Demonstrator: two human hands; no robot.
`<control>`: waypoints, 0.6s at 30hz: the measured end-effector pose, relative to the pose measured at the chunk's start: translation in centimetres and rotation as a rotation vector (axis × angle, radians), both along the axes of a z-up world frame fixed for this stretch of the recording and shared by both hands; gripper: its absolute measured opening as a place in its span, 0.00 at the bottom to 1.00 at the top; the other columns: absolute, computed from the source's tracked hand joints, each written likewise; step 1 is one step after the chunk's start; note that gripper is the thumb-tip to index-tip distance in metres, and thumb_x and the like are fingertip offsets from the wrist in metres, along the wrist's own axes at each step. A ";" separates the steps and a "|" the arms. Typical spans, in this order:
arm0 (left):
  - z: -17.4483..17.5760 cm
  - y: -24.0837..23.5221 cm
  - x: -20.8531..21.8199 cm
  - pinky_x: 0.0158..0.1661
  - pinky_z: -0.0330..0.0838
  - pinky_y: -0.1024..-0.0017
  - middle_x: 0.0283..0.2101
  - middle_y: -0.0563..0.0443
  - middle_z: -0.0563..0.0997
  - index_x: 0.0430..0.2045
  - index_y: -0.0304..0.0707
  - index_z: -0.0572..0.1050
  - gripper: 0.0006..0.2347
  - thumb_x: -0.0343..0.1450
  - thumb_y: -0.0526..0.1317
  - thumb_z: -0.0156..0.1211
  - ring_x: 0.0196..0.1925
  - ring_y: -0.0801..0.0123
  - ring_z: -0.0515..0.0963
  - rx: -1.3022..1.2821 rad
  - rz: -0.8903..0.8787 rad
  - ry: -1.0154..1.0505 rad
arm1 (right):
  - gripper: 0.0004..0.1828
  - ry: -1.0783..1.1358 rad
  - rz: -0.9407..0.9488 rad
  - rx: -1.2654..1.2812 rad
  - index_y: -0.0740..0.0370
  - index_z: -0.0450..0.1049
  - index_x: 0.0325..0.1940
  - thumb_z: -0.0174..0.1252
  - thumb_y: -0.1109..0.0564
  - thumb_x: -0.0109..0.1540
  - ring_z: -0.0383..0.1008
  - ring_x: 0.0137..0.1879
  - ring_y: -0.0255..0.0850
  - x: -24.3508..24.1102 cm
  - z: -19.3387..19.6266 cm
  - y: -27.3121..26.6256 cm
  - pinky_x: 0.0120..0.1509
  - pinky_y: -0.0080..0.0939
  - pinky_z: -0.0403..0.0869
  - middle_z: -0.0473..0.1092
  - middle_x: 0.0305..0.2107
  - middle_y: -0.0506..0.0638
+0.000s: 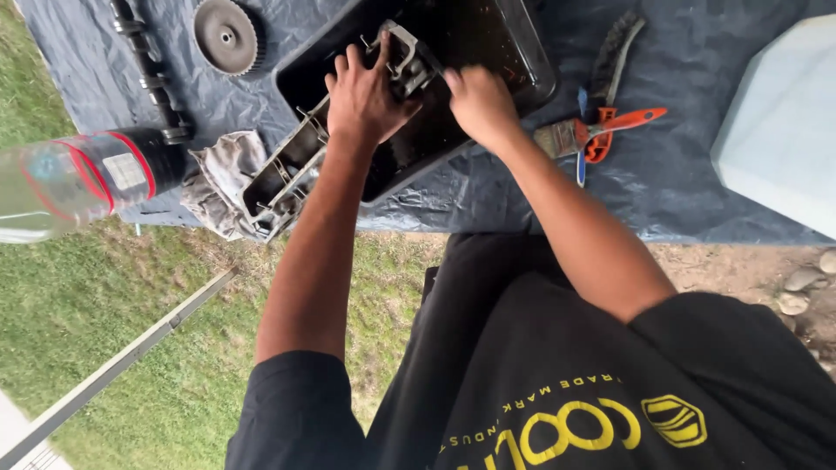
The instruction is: The person scrubs a metal engine part with a brush and a cleaning solution in a black tray. They rotate the part to clean different sides and occasionally rinse it in the liquid.
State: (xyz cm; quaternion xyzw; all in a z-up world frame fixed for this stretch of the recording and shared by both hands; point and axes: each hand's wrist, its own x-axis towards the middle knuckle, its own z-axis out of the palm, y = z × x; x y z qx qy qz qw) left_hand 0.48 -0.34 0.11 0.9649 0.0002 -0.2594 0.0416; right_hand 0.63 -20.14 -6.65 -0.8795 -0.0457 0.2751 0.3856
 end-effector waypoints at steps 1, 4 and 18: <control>-0.4 0.2 -0.1 0.55 0.66 0.44 0.56 0.32 0.64 0.74 0.48 0.49 0.47 0.66 0.68 0.69 0.57 0.41 0.67 -0.005 -0.005 0.002 | 0.26 0.002 -0.005 -0.005 0.68 0.70 0.30 0.40 0.49 0.75 0.73 0.35 0.65 0.1 -1.9 0.7 0.40 0.64 0.64 0.72 0.27 0.66; -1.2 1.0 0.2 0.51 0.67 0.42 0.54 0.28 0.66 0.72 0.47 0.53 0.46 0.64 0.66 0.71 0.55 0.36 0.69 -0.014 0.015 -0.109 | 0.28 -0.290 -0.038 0.085 0.68 0.75 0.28 0.42 0.49 0.72 0.74 0.33 0.70 0.6 -5.5 1.7 0.38 0.67 0.66 0.74 0.25 0.68; -1.0 0.7 -0.6 0.54 0.66 0.46 0.54 0.34 0.67 0.74 0.56 0.49 0.48 0.62 0.65 0.73 0.58 0.39 0.68 -0.062 0.030 -0.112 | 0.38 -0.180 0.228 -0.171 0.54 0.70 0.24 0.32 0.29 0.74 0.75 0.35 0.66 3.0 0.5 -2.7 0.30 0.65 0.63 0.74 0.25 0.58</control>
